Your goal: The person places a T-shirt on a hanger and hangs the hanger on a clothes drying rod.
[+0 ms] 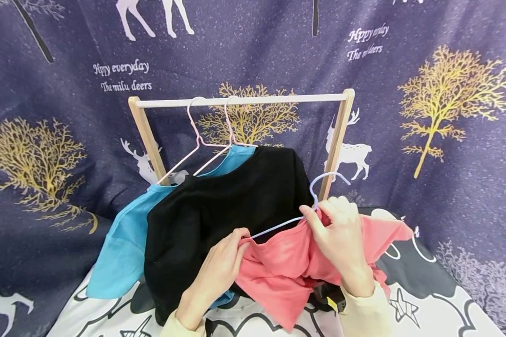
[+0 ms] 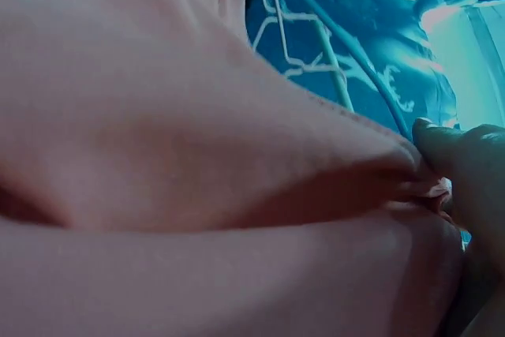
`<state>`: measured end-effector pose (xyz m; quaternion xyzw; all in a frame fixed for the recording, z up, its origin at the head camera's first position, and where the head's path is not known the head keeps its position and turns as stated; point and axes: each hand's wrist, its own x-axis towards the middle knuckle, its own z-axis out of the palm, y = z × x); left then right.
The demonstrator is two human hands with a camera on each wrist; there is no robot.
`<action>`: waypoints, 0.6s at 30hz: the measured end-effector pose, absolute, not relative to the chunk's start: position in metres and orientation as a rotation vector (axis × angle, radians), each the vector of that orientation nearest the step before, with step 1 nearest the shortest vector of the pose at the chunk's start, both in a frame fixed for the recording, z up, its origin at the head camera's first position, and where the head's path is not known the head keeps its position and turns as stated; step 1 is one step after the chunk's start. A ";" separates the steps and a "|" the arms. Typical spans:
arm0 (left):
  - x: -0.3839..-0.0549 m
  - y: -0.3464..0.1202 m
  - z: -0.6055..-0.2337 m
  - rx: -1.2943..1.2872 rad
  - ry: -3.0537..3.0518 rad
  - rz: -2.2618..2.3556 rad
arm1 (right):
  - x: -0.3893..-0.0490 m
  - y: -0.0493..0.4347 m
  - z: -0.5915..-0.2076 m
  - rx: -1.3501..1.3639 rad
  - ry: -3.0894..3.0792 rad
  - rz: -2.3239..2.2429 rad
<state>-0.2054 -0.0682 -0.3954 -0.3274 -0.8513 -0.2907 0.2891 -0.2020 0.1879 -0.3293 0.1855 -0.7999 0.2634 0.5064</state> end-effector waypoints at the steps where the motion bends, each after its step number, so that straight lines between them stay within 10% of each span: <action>1: -0.206 -0.067 -0.394 -0.881 -2.263 -0.733 | -0.202 0.186 -0.329 0.454 -1.931 0.639; 18: -0.203 -0.032 -0.340 -0.976 -2.118 -0.517 | -0.192 0.181 -0.324 0.466 -1.832 0.722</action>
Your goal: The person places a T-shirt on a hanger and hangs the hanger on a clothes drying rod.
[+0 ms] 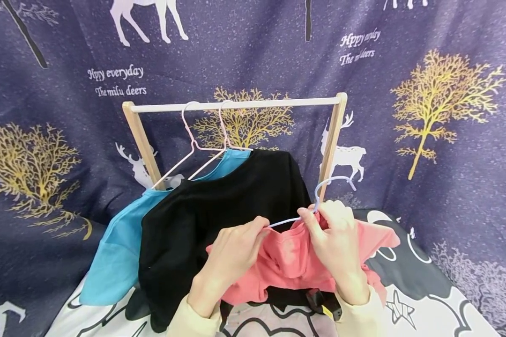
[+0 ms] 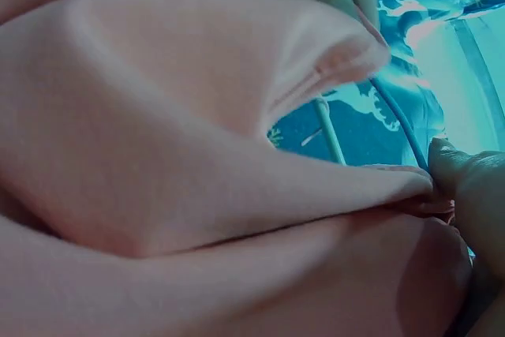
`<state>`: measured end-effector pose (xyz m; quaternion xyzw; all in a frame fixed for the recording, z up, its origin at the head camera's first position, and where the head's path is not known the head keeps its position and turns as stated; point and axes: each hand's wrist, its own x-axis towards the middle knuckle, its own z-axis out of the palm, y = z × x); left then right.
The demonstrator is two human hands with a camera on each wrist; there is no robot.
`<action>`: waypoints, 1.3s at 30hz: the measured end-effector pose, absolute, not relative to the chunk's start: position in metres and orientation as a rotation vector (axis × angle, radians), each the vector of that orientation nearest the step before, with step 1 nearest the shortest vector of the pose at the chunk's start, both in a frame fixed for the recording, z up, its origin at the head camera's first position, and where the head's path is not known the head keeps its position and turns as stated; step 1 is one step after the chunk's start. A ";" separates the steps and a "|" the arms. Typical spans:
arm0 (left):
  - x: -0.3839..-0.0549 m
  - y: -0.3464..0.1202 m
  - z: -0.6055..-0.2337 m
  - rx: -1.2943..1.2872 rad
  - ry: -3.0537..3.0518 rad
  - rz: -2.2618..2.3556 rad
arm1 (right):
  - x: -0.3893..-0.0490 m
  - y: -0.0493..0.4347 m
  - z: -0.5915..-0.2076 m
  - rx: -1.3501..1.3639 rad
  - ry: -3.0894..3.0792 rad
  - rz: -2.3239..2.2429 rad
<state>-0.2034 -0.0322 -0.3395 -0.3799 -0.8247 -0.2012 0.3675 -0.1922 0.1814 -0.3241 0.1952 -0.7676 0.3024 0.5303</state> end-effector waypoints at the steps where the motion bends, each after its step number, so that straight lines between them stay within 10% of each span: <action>1: -0.202 -0.031 -0.338 -0.972 -2.118 -0.518 | -0.192 0.180 -0.324 0.469 -1.830 0.722; 39: -0.207 -0.049 -0.350 -0.766 -2.244 -0.651 | -0.209 0.177 -0.340 0.569 -2.007 0.645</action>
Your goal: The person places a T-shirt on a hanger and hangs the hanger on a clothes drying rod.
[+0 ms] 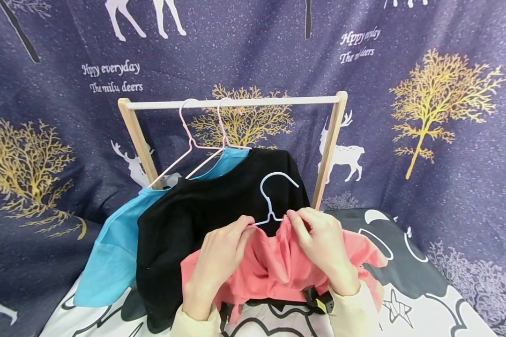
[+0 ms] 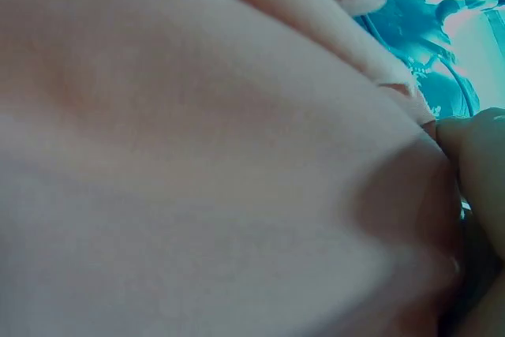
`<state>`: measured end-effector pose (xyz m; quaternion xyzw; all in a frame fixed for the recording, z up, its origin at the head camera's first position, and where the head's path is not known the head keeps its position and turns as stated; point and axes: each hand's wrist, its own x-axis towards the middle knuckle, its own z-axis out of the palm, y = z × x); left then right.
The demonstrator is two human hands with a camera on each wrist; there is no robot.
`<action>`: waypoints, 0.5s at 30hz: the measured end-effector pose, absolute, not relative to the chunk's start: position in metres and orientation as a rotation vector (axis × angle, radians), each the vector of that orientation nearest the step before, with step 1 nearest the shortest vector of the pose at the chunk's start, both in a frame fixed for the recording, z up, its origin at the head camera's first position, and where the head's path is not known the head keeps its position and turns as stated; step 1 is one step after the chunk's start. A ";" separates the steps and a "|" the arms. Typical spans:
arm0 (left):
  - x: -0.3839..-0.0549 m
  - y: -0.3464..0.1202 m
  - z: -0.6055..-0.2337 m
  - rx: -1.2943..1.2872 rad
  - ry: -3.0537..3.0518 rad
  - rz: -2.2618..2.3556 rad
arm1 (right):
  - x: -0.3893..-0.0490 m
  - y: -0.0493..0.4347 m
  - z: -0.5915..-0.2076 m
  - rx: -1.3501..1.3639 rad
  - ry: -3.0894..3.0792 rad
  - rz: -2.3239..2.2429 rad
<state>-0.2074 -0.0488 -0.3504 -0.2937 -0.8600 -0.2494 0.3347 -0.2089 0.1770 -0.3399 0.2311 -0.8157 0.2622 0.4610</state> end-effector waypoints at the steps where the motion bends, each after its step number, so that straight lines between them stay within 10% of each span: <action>1: -0.208 -0.050 -0.350 -0.761 -2.250 -0.658 | -0.209 0.178 -0.340 0.559 -2.005 0.640; 15: -0.215 -0.077 -0.354 -0.637 -2.306 -0.686 | -0.214 0.195 -0.338 0.359 -1.957 0.588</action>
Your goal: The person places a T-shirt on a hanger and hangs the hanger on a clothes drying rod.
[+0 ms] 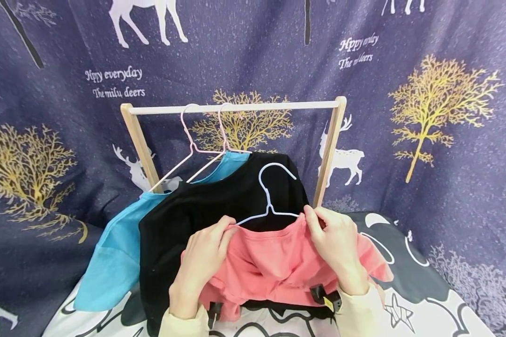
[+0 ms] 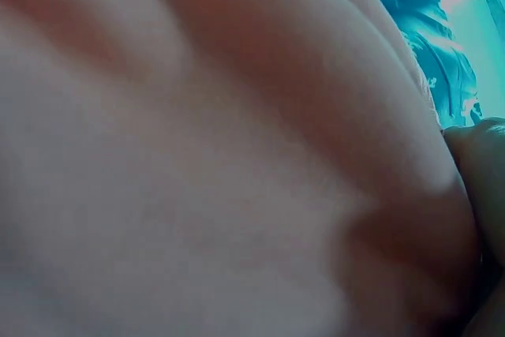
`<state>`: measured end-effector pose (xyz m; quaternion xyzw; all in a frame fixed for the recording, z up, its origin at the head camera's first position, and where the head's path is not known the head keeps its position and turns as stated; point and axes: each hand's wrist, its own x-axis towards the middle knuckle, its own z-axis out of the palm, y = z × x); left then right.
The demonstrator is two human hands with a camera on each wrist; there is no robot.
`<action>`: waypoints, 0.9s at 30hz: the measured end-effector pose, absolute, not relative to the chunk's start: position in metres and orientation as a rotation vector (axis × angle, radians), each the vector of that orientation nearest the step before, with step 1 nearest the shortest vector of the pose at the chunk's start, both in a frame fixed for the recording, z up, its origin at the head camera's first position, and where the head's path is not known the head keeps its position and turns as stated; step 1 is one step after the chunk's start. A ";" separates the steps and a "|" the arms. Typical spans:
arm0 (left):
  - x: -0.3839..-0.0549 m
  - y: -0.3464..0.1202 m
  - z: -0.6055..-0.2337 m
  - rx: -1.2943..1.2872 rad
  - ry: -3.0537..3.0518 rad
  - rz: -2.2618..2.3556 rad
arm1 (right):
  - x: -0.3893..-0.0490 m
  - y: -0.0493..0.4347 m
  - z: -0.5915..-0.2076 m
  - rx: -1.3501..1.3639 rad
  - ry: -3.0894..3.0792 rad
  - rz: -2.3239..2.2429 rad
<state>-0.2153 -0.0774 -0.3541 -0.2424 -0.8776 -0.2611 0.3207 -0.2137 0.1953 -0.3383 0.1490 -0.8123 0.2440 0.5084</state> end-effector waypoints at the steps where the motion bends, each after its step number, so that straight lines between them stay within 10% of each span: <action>1: -0.216 -0.079 -0.355 -0.628 -2.306 -0.688 | -0.214 0.197 -0.339 0.349 -1.959 0.585; 27: -0.228 -0.121 -0.366 -0.412 -2.441 -0.906 | -0.215 0.221 -0.339 0.091 -1.869 0.686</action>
